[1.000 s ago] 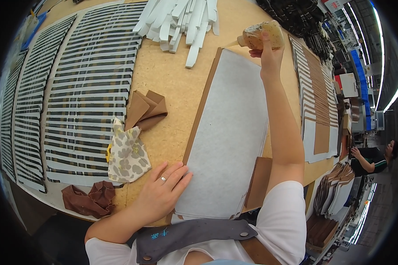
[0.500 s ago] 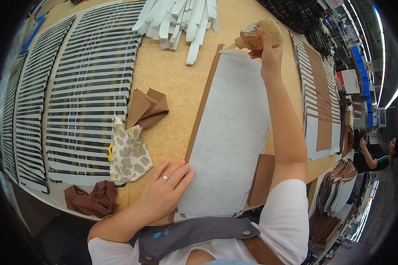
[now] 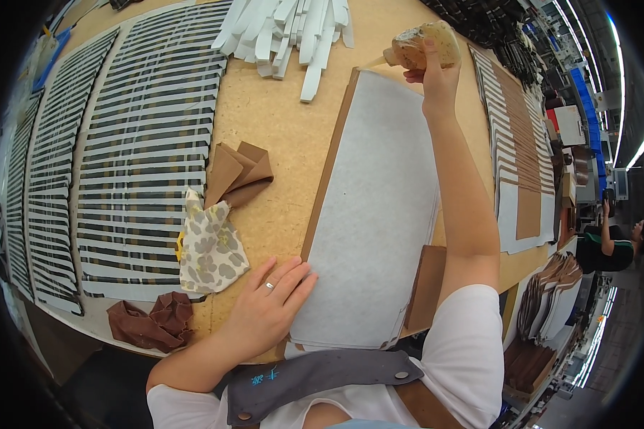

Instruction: Applying glue to leather pieces and bonding them together to create larger components.

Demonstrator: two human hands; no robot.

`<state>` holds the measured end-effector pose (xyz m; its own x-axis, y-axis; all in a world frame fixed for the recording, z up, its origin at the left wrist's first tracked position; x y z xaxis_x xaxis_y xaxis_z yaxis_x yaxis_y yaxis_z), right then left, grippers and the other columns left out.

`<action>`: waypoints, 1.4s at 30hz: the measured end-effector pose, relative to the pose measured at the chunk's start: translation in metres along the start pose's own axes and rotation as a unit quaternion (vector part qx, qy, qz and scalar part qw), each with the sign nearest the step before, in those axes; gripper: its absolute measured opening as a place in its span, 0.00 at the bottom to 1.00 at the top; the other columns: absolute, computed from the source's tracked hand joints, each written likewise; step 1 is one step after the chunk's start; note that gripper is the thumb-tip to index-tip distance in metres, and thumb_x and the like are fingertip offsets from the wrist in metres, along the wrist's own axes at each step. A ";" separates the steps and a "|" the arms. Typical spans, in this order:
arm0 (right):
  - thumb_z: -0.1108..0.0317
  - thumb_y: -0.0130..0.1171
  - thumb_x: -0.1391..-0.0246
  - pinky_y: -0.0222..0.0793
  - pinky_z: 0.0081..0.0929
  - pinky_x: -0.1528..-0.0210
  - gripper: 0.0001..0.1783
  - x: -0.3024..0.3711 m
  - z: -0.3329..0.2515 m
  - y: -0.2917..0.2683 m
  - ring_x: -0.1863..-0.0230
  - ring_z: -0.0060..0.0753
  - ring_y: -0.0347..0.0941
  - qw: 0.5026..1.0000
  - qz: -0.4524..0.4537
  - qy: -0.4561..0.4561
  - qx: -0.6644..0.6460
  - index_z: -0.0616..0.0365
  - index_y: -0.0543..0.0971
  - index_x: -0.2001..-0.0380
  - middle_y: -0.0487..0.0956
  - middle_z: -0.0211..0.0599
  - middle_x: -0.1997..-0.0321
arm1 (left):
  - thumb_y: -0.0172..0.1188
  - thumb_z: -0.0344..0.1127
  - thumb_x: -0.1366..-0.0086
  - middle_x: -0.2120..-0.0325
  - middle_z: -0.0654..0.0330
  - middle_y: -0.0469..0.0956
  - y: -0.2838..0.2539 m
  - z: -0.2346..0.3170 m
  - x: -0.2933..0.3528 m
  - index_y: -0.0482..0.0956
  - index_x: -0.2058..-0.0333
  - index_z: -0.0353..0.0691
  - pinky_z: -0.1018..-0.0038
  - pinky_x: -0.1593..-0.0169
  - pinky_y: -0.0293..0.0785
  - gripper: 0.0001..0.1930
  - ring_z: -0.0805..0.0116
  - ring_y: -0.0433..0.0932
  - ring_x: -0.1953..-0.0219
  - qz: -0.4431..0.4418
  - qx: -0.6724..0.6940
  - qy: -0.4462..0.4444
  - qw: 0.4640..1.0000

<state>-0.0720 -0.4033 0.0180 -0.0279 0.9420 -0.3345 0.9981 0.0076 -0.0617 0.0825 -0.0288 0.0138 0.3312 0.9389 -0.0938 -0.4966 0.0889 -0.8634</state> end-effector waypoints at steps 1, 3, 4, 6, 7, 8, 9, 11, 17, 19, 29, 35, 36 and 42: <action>0.51 0.59 0.45 0.69 0.17 0.85 0.25 0.001 -0.001 0.000 0.86 0.25 0.72 1.000 -0.004 0.013 -0.001 0.64 0.71 0.58 0.77 0.40 0.73 | 0.55 0.27 0.47 0.51 0.57 0.71 0.000 0.000 0.000 0.73 0.52 0.39 0.61 0.40 0.60 0.21 0.62 0.69 0.45 -0.001 0.000 0.000 1.000; 0.51 0.59 0.46 0.69 0.17 0.85 0.25 0.004 -0.002 -0.001 0.86 0.25 0.72 1.000 -0.008 0.027 -0.002 0.63 0.71 0.58 0.77 0.40 0.73 | 0.55 0.27 0.47 0.52 0.57 0.72 0.000 0.000 0.000 0.73 0.52 0.39 0.60 0.40 0.60 0.20 0.62 0.70 0.45 0.001 0.000 0.000 1.000; 0.53 0.60 0.46 0.68 0.17 0.86 0.27 0.005 -0.001 -0.002 0.86 0.26 0.72 0.998 -0.032 0.043 -0.018 0.65 0.66 0.55 0.76 0.42 0.70 | 0.55 0.27 0.47 0.52 0.57 0.72 -0.001 0.000 0.000 0.73 0.52 0.39 0.60 0.40 0.60 0.20 0.62 0.70 0.45 0.001 0.000 -0.001 1.000; 0.55 0.61 0.46 0.68 0.17 0.88 0.30 0.009 -0.002 0.000 0.86 0.26 0.72 0.996 -0.056 0.059 -0.034 0.66 0.61 0.53 0.76 0.45 0.67 | 0.52 0.27 0.47 0.50 0.54 0.70 0.000 0.000 0.002 0.71 0.50 0.35 0.58 0.38 0.56 0.23 0.60 0.66 0.42 -0.014 0.015 -0.001 1.000; 0.55 0.60 0.46 0.67 0.16 0.88 0.29 0.012 -0.004 0.000 0.86 0.26 0.71 0.996 -0.054 0.060 -0.029 0.66 0.62 0.53 0.76 0.44 0.68 | 0.52 0.27 0.47 0.50 0.54 0.70 0.000 0.000 0.001 0.71 0.50 0.35 0.58 0.38 0.56 0.23 0.60 0.66 0.42 -0.014 0.016 -0.001 1.000; 0.55 0.60 0.45 0.66 0.16 0.89 0.28 0.015 -0.006 0.000 0.87 0.26 0.71 0.997 -0.052 0.060 -0.024 0.66 0.64 0.54 0.77 0.43 0.69 | 0.52 0.27 0.47 0.50 0.54 0.70 0.000 -0.001 0.001 0.71 0.50 0.35 0.58 0.38 0.56 0.23 0.60 0.66 0.42 -0.012 0.018 0.000 1.000; 0.55 0.60 0.45 0.66 0.16 0.89 0.28 0.019 -0.008 0.000 0.87 0.26 0.71 0.997 -0.051 0.060 -0.023 0.66 0.64 0.54 0.77 0.43 0.69 | 0.51 0.27 0.47 0.50 0.54 0.70 0.000 0.000 0.001 0.71 0.50 0.34 0.58 0.38 0.56 0.23 0.60 0.66 0.42 -0.009 0.019 0.000 1.000; 0.49 0.58 0.45 0.66 0.18 0.86 0.27 0.025 -0.012 0.001 0.86 0.25 0.70 0.996 -0.063 0.061 -0.007 0.64 0.69 0.59 0.77 0.41 0.73 | 0.51 0.27 0.47 0.50 0.54 0.70 0.001 0.000 0.001 0.71 0.50 0.34 0.58 0.38 0.56 0.23 0.60 0.66 0.42 -0.005 0.020 0.001 1.000; 0.48 0.57 0.45 0.63 0.17 0.87 0.27 0.043 -0.017 0.000 0.87 0.23 0.67 0.994 -0.071 0.086 -0.003 0.65 0.69 0.59 0.76 0.39 0.74 | 0.51 0.28 0.47 0.50 0.54 0.70 0.002 0.000 0.002 0.72 0.51 0.34 0.58 0.38 0.56 0.22 0.60 0.66 0.42 -0.002 0.019 0.002 1.000; 0.48 0.57 0.45 0.63 0.17 0.87 0.27 0.049 -0.017 0.000 0.87 0.23 0.67 0.992 -0.080 0.095 -0.006 0.65 0.69 0.59 0.75 0.39 0.74 | 0.51 0.28 0.46 0.50 0.54 0.70 0.002 0.000 0.002 0.72 0.51 0.34 0.58 0.38 0.56 0.22 0.60 0.66 0.42 -0.003 0.017 0.001 1.000; 0.49 0.59 0.46 0.66 0.17 0.86 0.27 0.027 -0.020 -0.009 0.86 0.24 0.70 0.999 -0.012 0.030 -0.036 0.64 0.70 0.59 0.76 0.39 0.73 | 0.51 0.27 0.47 0.50 0.54 0.70 0.000 0.001 -0.001 0.72 0.51 0.34 0.58 0.38 0.56 0.22 0.60 0.66 0.42 -0.002 0.019 0.002 1.000; 0.49 0.61 0.48 0.71 0.18 0.84 0.28 0.012 -0.007 -0.001 0.85 0.26 0.72 1.000 0.006 0.006 0.001 0.64 0.70 0.58 0.77 0.40 0.72 | 0.51 0.27 0.48 0.50 0.54 0.69 0.002 -0.002 0.001 0.71 0.50 0.34 0.58 0.38 0.56 0.23 0.60 0.66 0.42 -0.011 0.029 -0.001 1.000; 0.49 0.61 0.48 0.71 0.18 0.84 0.28 0.012 -0.005 -0.004 0.85 0.26 0.72 1.000 0.007 0.006 0.001 0.64 0.70 0.58 0.77 0.40 0.72 | 0.51 0.27 0.48 0.50 0.54 0.69 0.002 -0.001 0.001 0.71 0.50 0.34 0.58 0.37 0.55 0.23 0.60 0.66 0.42 -0.012 0.029 0.001 0.999; 0.49 0.61 0.47 0.69 0.18 0.85 0.27 0.025 -0.014 -0.005 0.85 0.25 0.72 0.999 -0.040 0.030 -0.004 0.64 0.69 0.58 0.76 0.40 0.72 | 0.51 0.27 0.47 0.49 0.54 0.69 0.002 -0.001 0.001 0.71 0.50 0.34 0.59 0.38 0.55 0.23 0.60 0.66 0.42 -0.009 0.025 0.003 1.000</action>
<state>-0.0774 -0.3755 0.0230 -0.1047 0.9566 -0.2719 0.9931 0.0862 -0.0791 0.0824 -0.0279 0.0113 0.3459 0.9347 -0.0823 -0.5305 0.1225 -0.8388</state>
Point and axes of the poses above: each hand's wrist, its own x-axis away from the middle knuckle, its own y-axis out of the palm, z = x × y, the point moved 2 cm from there along -x, towards the middle knuckle
